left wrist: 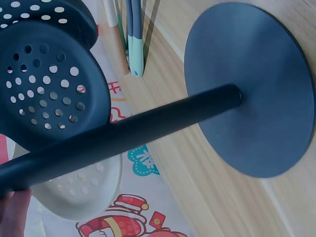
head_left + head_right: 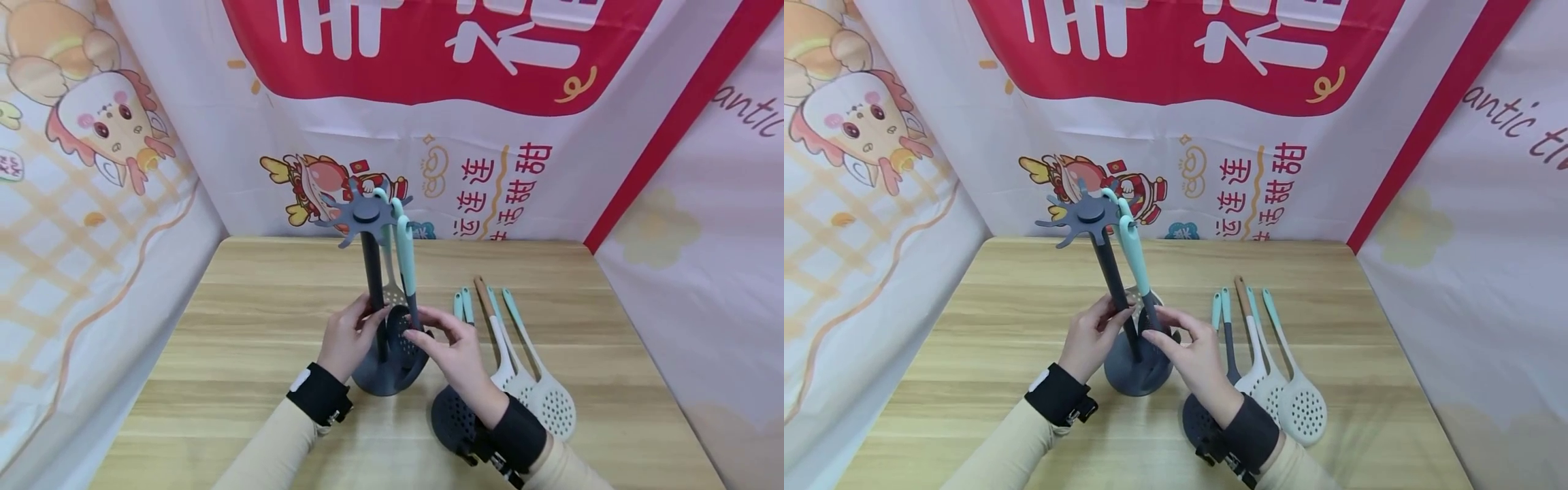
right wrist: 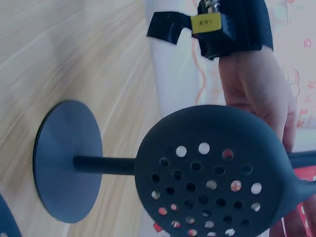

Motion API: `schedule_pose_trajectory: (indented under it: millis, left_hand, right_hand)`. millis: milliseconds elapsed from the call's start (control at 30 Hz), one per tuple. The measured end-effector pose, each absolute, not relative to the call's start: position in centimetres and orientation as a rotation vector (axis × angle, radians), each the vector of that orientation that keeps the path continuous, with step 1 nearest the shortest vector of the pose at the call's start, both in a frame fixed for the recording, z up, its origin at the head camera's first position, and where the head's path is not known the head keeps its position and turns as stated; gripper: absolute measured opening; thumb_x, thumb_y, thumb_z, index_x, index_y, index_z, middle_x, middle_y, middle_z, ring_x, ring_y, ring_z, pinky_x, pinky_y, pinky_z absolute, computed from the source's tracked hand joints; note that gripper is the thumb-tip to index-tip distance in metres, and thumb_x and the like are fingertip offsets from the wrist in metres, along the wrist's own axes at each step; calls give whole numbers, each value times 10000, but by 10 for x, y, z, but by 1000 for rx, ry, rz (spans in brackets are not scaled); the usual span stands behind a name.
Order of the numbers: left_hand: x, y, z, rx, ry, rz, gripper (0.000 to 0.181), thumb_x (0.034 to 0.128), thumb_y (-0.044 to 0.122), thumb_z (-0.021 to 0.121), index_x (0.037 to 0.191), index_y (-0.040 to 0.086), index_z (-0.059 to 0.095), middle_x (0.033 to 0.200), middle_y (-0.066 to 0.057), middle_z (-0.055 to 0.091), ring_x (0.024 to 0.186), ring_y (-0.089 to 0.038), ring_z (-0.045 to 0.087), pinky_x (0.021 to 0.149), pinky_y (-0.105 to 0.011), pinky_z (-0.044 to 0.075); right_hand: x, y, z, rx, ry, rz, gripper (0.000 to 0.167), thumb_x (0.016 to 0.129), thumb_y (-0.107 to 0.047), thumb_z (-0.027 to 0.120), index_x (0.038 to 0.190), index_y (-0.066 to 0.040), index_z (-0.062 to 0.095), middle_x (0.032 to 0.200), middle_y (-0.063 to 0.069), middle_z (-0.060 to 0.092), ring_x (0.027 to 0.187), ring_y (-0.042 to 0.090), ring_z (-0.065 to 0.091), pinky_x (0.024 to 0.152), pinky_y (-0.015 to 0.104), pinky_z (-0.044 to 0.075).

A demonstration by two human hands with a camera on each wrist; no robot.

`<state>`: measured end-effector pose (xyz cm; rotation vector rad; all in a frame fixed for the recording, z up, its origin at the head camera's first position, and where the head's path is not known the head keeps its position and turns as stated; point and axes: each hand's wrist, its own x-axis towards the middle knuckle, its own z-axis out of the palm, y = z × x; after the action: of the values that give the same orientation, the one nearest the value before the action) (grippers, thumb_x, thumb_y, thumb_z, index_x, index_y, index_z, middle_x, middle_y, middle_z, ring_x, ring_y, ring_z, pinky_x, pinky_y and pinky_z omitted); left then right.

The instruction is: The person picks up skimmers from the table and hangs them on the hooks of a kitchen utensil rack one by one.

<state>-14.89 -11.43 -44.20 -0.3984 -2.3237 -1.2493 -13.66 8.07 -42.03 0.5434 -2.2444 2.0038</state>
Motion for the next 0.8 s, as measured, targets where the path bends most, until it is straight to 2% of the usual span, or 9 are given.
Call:
schedule_pose_trajectory:
  millis: [167,233,467,533,633,800]
  left_hand:
    - [-147,-117,-436,-397,-2422,-1298,194,972,137,636,1150,64,663,1088,-88,745,979,-231,733,755,-317,622]
    - [-146,-118,-436,-395,-2451,-1313,203,984,135,617,1171,70,657,1113,-86,737,1004,-227,727,775,-317,619]
    - [-147,-122,-433,-437,-2492,-1326,203,1016,168,569,1183,84,648,1134,-91,728,1031,-228,719,810,-337,613]
    - [-148,-123,-431,-466,-2501,-1333,215,1023,178,555,1195,77,635,1135,-100,725,1028,-239,718,821,-354,612]
    - [-149,-126,-426,-502,-2523,-1347,257,1030,170,540,1254,53,592,1171,-128,711,1042,-266,711,841,-390,606]
    - [-152,-130,-413,-566,-2534,-1342,360,1026,124,539,1376,54,489,1289,-145,655,1104,-299,682,867,-413,598]
  right_hand:
    - [-146,99,-426,442,-2272,1942,370,901,-100,721,1261,-58,646,1180,154,704,1096,117,629,984,274,491]
    - [-152,110,-430,354,-2315,1887,374,914,-153,717,1274,-86,637,1189,129,703,1112,141,616,991,288,477]
    - [-182,155,-457,17,-2466,1711,478,931,-300,704,1330,-65,588,1247,154,660,1162,283,567,1016,419,446]
    - [-187,170,-466,-59,-2552,1633,513,941,-353,683,1363,-87,563,1278,144,642,1191,293,546,1028,443,436]
    - [-192,190,-479,-145,-2655,1522,541,958,-353,658,1406,-82,522,1326,168,610,1241,336,511,1046,480,417]
    - [-195,217,-497,-275,-2796,1369,542,980,-257,615,1443,-22,459,1386,240,535,1293,412,459,1048,558,408]
